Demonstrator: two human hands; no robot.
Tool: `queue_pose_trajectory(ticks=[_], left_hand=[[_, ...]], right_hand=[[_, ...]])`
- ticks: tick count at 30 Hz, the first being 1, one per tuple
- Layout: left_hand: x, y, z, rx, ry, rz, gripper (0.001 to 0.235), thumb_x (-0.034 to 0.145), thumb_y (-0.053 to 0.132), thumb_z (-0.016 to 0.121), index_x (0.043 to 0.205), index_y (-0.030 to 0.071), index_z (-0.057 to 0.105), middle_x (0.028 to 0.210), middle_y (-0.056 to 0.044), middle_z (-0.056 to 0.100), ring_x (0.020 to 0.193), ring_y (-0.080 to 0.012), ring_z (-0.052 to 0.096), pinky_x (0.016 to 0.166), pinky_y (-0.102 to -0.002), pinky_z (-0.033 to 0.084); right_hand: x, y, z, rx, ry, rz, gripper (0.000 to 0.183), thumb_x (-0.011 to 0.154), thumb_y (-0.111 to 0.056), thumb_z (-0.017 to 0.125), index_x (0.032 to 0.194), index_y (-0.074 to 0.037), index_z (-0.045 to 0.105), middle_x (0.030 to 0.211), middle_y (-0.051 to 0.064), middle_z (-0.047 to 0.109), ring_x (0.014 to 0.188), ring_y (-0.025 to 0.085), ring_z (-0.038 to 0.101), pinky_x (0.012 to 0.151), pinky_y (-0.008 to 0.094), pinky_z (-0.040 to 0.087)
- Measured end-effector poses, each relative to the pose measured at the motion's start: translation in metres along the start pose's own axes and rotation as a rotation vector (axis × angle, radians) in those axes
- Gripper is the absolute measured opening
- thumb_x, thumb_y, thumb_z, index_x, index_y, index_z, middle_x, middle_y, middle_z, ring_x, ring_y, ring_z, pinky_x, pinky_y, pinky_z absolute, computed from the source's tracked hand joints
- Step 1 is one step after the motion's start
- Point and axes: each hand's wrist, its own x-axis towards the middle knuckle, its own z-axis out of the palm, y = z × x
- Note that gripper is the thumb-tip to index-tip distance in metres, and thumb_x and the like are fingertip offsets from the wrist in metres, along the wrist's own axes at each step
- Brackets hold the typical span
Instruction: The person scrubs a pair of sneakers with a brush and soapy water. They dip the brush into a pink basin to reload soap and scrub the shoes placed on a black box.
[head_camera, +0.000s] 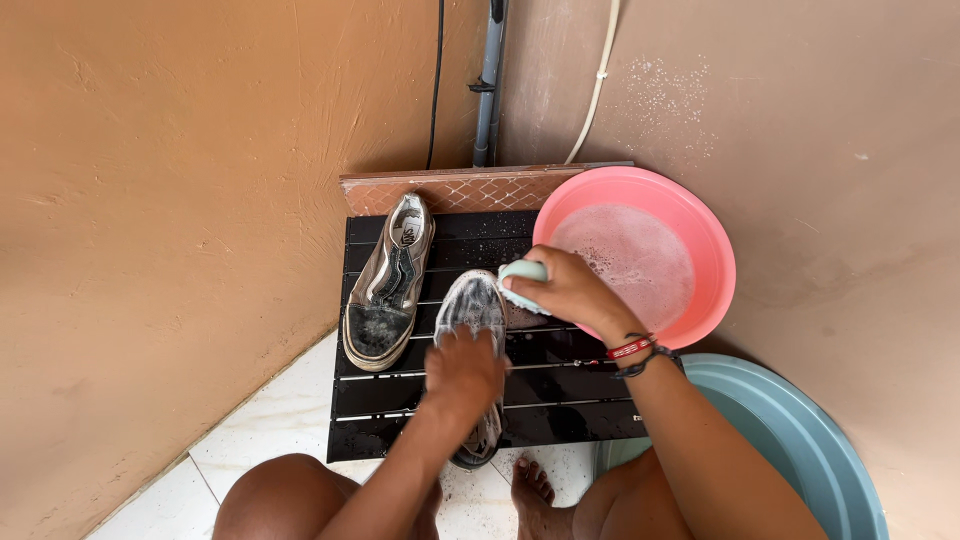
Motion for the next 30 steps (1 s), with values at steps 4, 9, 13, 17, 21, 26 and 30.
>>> queue_pose_trajectory(ticks=[4,9,13,17,21,26,30], left_hand=[[-0.017,0.014,0.029,0.151,-0.329,0.013,0.094,0.106,0.062,0.052,0.168,0.009,0.003,0.173,-0.026,0.002,0.160,-0.0446,0.005,0.126,-0.055,0.021],[-0.011,0.022,0.043,0.157,-0.531,0.001,0.098,0.108,0.065,0.038,0.167,-0.001,-0.003,0.174,-0.026,-0.008,0.160,-0.0461,-0.007,0.127,-0.059,0.012],[-0.006,0.021,0.050,0.056,-0.549,-0.044,0.109,0.104,0.062,0.051,0.166,-0.002,-0.011,0.174,-0.025,-0.017,0.160,-0.0442,-0.016,0.129,-0.052,0.014],[0.003,0.021,0.062,0.080,-0.584,-0.056,0.107,0.104,0.052,0.055,0.166,0.002,-0.017,0.173,-0.021,-0.024,0.160,-0.0437,-0.019,0.129,-0.054,0.013],[0.038,0.020,0.117,0.029,-0.545,-0.131,0.085,0.109,0.028,0.042,0.167,0.010,-0.017,0.173,-0.014,-0.029,0.159,-0.0415,-0.023,0.128,-0.058,0.010],[0.045,0.022,0.127,0.015,-0.555,-0.134,0.077,0.113,0.030,0.036,0.168,0.013,-0.015,0.174,-0.011,-0.028,0.159,-0.0403,-0.023,0.128,-0.058,0.009],[0.052,0.025,0.138,0.031,-0.555,-0.148,0.076,0.113,0.036,0.033,0.169,0.014,-0.015,0.174,-0.012,-0.029,0.159,-0.0418,-0.023,0.127,-0.059,0.009]], right_hand=[[0.015,-0.012,0.036,-0.256,-0.068,0.080,0.028,0.100,-0.040,0.066,0.095,-0.015,0.057,0.084,0.003,0.064,0.075,0.016,0.059,0.066,0.034,0.040],[0.045,-0.015,0.066,-0.472,-0.059,-0.093,0.031,0.103,-0.032,0.057,0.122,-0.008,0.058,0.111,0.019,0.074,0.098,0.044,0.071,0.075,0.053,0.051],[0.059,0.006,0.108,-0.599,-0.049,-0.153,0.031,0.107,-0.027,0.057,0.131,-0.007,0.058,0.088,0.008,0.071,0.071,0.020,0.070,0.072,0.037,0.063],[0.056,0.005,0.134,-0.621,-0.183,-0.131,0.026,0.104,-0.035,0.059,0.093,-0.012,0.055,0.063,-0.002,0.052,0.055,0.014,0.052,0.064,0.034,0.051],[0.062,-0.005,0.135,-0.695,-0.303,-0.102,0.050,0.093,-0.054,0.065,0.068,-0.011,0.059,0.072,0.007,0.067,0.070,0.027,0.065,0.065,0.044,0.047],[0.075,-0.014,0.114,-0.695,-0.084,-0.024,0.032,0.107,-0.040,0.062,0.097,-0.013,0.074,0.058,-0.003,0.060,0.049,0.010,0.058,0.051,0.019,0.052],[0.068,0.006,0.131,-0.684,-0.154,-0.114,0.036,0.102,-0.044,0.065,0.115,-0.012,0.075,0.075,0.003,0.072,0.068,0.014,0.070,0.071,0.028,0.063]])
